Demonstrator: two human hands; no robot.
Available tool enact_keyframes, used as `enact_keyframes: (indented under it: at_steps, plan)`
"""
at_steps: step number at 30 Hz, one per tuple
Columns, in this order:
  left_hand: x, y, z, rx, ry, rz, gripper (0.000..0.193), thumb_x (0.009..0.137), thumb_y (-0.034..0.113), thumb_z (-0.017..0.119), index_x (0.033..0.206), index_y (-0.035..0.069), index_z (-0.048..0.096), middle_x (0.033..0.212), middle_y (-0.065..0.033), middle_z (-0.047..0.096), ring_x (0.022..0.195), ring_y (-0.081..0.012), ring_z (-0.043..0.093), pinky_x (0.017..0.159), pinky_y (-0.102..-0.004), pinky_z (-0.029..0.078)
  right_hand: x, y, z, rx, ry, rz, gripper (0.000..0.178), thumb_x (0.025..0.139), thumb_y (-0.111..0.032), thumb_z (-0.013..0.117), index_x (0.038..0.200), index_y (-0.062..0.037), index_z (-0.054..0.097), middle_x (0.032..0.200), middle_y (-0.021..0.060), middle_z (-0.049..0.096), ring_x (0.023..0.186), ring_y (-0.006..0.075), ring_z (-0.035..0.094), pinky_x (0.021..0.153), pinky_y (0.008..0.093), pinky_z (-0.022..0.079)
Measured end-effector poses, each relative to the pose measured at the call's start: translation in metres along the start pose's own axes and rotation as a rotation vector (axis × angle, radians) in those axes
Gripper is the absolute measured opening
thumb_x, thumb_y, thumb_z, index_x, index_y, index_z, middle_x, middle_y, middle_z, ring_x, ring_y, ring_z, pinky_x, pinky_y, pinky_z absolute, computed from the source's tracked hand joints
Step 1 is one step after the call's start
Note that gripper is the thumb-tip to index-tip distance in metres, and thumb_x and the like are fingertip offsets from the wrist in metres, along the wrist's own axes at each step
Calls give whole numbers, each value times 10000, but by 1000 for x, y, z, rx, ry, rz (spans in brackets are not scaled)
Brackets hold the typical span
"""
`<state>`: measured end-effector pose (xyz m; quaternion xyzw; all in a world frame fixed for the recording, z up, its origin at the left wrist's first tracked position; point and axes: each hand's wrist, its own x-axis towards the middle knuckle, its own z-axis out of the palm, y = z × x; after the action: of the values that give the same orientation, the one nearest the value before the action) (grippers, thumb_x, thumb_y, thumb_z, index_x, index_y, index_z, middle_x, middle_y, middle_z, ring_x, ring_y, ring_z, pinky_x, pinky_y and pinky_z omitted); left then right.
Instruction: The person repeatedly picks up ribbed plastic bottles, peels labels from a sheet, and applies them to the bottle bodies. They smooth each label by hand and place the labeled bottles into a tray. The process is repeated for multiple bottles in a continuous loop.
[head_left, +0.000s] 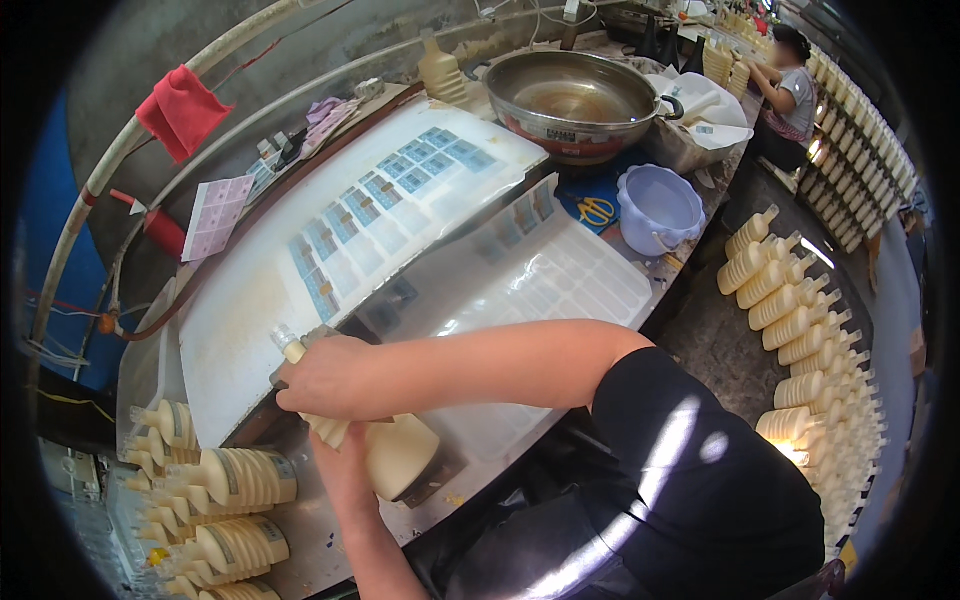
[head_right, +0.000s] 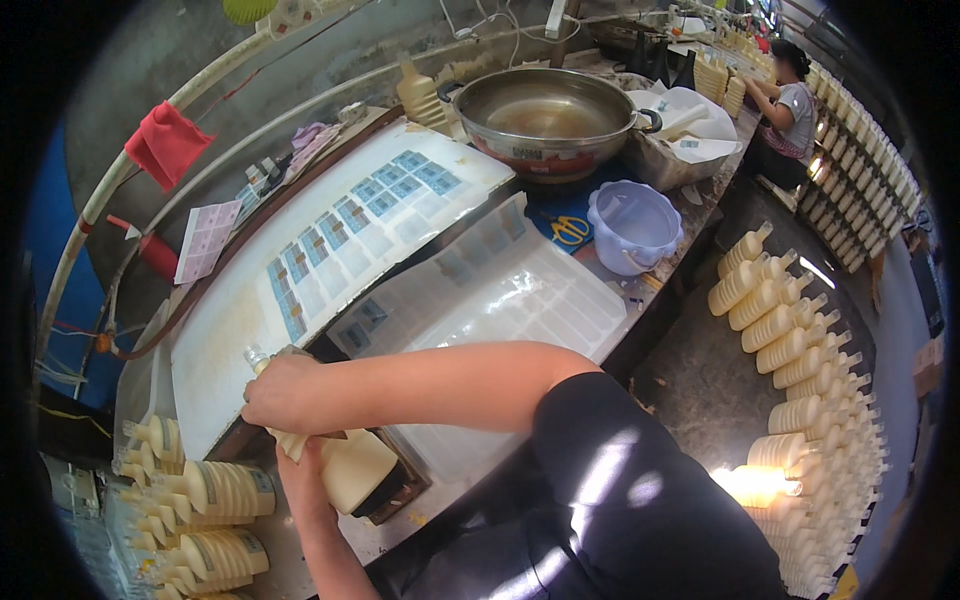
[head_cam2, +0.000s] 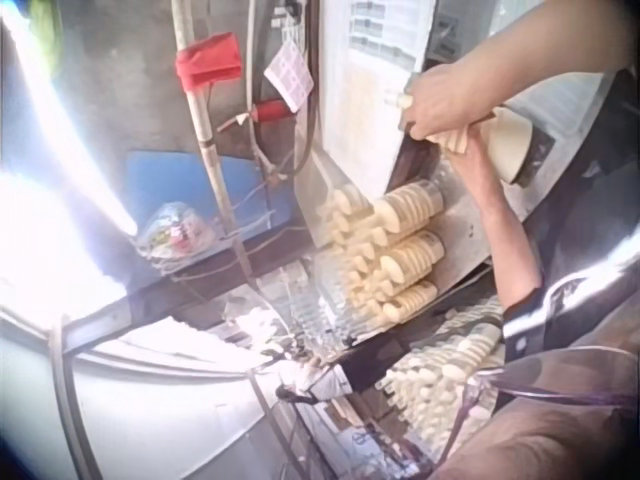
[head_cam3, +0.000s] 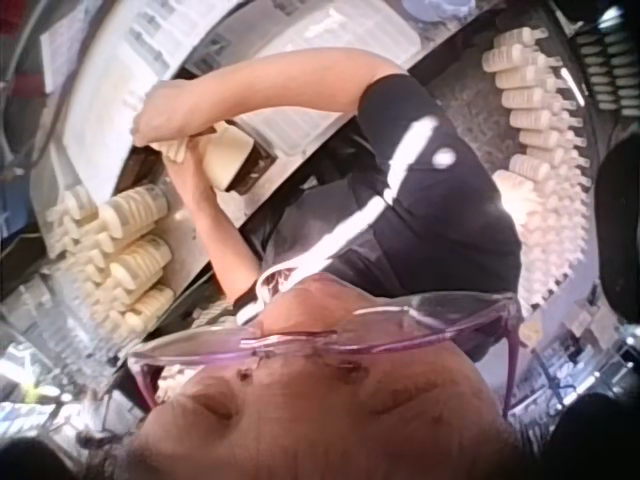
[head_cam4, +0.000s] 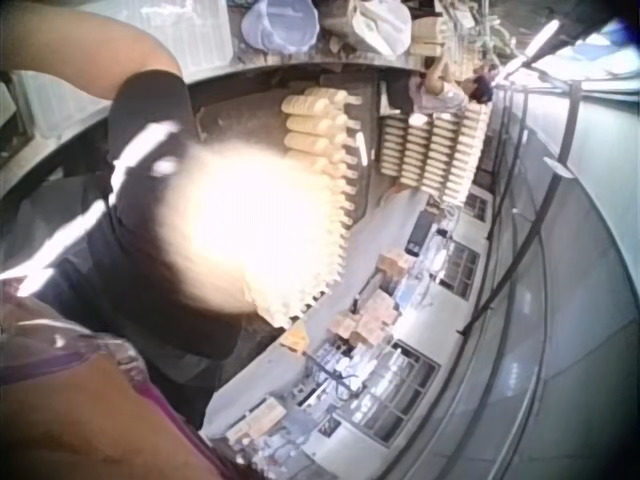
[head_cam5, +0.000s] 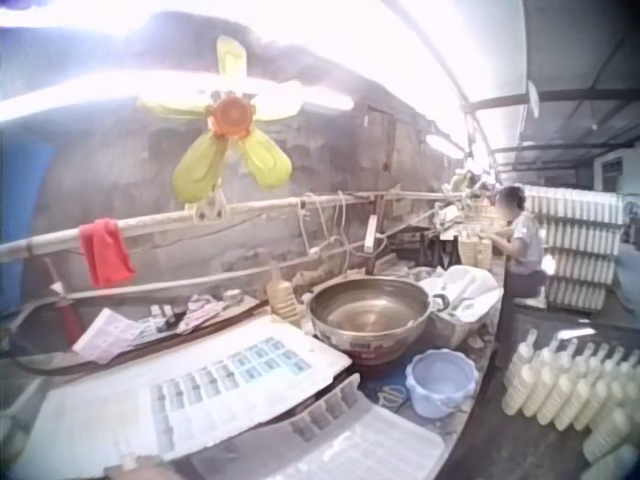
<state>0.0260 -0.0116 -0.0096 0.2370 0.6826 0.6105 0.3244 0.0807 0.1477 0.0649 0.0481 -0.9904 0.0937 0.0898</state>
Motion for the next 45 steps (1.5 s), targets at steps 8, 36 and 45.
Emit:
enact_keyframes:
  at_steps: [8, 36, 45]
  plan:
    - [-1, -3, -2, -63, 2, -13, 830, 835, 312, 835, 1462, -24, 408, 1364, -154, 567, 1212, -242, 594, 991, -376, 492, -2, -5, -4, 38, -28, 33, 351, 747, -130, 774, 1071, -63, 655, 1094, 159, 643, 926, 364, 722, 780, 470, 584]
    - [0, -10, -10, -55, -32, -47, 678, 863, 201, 746, 1418, -12, 422, 1268, -144, 611, 1143, -212, 616, 969, -374, 520, -9, -3, -8, 310, -38, 266, 195, 903, -140, 612, 1059, -101, 722, 1063, 120, 710, 985, 344, 689, 845, 417, 551]
    - [-2, -4, -10, -48, -19, -53, 668, 860, 178, 724, 1430, -11, 431, 1291, -161, 620, 1149, -246, 635, 997, -393, 515, -46, 25, 7, 1266, 330, 522, 145, 899, -130, 601, 980, -17, 643, 1027, 111, 729, 943, 217, 706, 806, 344, 540]
